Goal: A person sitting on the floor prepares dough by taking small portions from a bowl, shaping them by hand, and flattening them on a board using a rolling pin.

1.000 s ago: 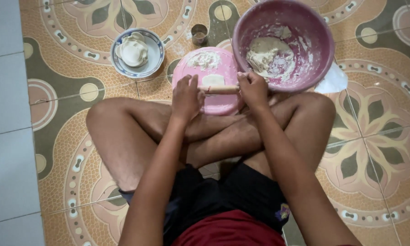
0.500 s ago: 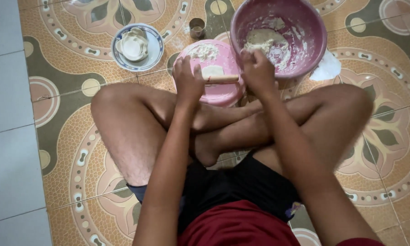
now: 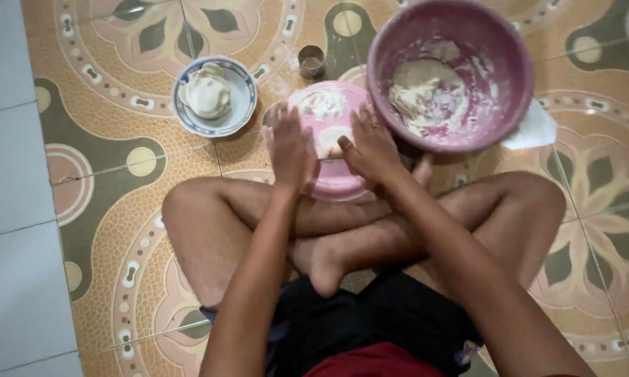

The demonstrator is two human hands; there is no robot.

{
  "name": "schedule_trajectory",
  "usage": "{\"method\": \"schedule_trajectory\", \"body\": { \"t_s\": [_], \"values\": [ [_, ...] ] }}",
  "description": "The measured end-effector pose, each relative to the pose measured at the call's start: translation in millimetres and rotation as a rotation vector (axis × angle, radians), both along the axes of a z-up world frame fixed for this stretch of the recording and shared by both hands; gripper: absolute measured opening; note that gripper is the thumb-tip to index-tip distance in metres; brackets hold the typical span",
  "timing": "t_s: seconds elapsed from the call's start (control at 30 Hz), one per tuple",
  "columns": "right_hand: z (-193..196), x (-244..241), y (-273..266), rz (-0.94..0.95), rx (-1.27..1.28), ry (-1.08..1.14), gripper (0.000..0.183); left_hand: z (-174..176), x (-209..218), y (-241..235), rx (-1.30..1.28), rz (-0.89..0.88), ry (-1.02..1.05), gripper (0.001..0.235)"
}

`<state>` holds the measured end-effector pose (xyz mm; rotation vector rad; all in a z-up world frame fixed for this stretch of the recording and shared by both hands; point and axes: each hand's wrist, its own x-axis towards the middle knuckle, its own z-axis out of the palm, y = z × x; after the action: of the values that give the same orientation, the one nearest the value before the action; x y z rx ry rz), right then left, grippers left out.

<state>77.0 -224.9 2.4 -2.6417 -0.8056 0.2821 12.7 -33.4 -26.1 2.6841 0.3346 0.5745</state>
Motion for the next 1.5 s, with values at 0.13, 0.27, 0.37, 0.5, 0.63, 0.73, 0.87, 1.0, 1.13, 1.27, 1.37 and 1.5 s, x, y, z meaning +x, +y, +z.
{"method": "schedule_trajectory", "body": {
  "t_s": [0.13, 0.27, 0.37, 0.5, 0.63, 0.73, 0.87, 1.0, 1.13, 1.27, 1.37, 1.5],
  "values": [
    [20.4, -28.6, 9.5, -0.084, -0.135, 0.059, 0.089, -15.1, -3.4, -11.4, 0.089, 0.006, 0.113, 0.064],
    [-23.0, -20.4, 3.1, -0.087, -0.056, -0.180, 0.082, 11.9, -4.5, -17.3, 0.078, 0.008, 0.186, 0.069],
    [-9.9, 24.6, 29.1, -0.122, -0.071, -0.100, 0.078, 2.8, 38.7, 0.3, 0.135, 0.020, 0.214, 0.071],
    [-12.6, 52.9, 40.9, -0.086, -0.100, -0.062, 0.082, 34.4, 61.8, 4.6, 0.080, -0.007, 0.505, 0.073],
    [-1.2, -4.2, 11.7, -0.004, -0.209, 0.063, 0.092, 15.3, 1.4, -11.2, 0.052, -0.077, 0.292, 0.083],
    [-4.2, 17.2, 26.2, -0.046, -0.095, -0.099, 0.083, 12.6, 23.4, -3.9, 0.065, -0.062, 0.304, 0.080],
    [-13.8, 62.3, 44.4, -0.056, -0.126, -0.010, 0.080, 33.5, 64.2, 3.8, 0.124, -0.002, 0.626, 0.076],
    [3.8, 0.4, 19.6, -0.012, -0.048, -0.100, 0.081, -9.5, 5.2, -15.9, 0.191, -0.034, 0.390, 0.085],
    [-4.2, 9.5, 19.5, -0.088, -0.172, -0.006, 0.080, -8.7, 13.0, -14.8, 0.085, -0.080, 0.323, 0.081],
    [-15.3, 81.5, 50.9, -0.063, -0.089, 0.008, 0.081, -6.5, 87.3, 7.7, 0.275, 0.044, 0.329, 0.084],
    [-29.8, 94.5, 53.4, -0.020, -0.033, -0.130, 0.078, 5.0, 98.3, 10.7, 0.122, 0.067, 0.508, 0.078],
    [-8.3, 28.8, 24.4, -0.038, -0.127, 0.041, 0.084, 3.3, 37.1, -5.6, 0.112, -0.060, 0.570, 0.088]
  ]
}}
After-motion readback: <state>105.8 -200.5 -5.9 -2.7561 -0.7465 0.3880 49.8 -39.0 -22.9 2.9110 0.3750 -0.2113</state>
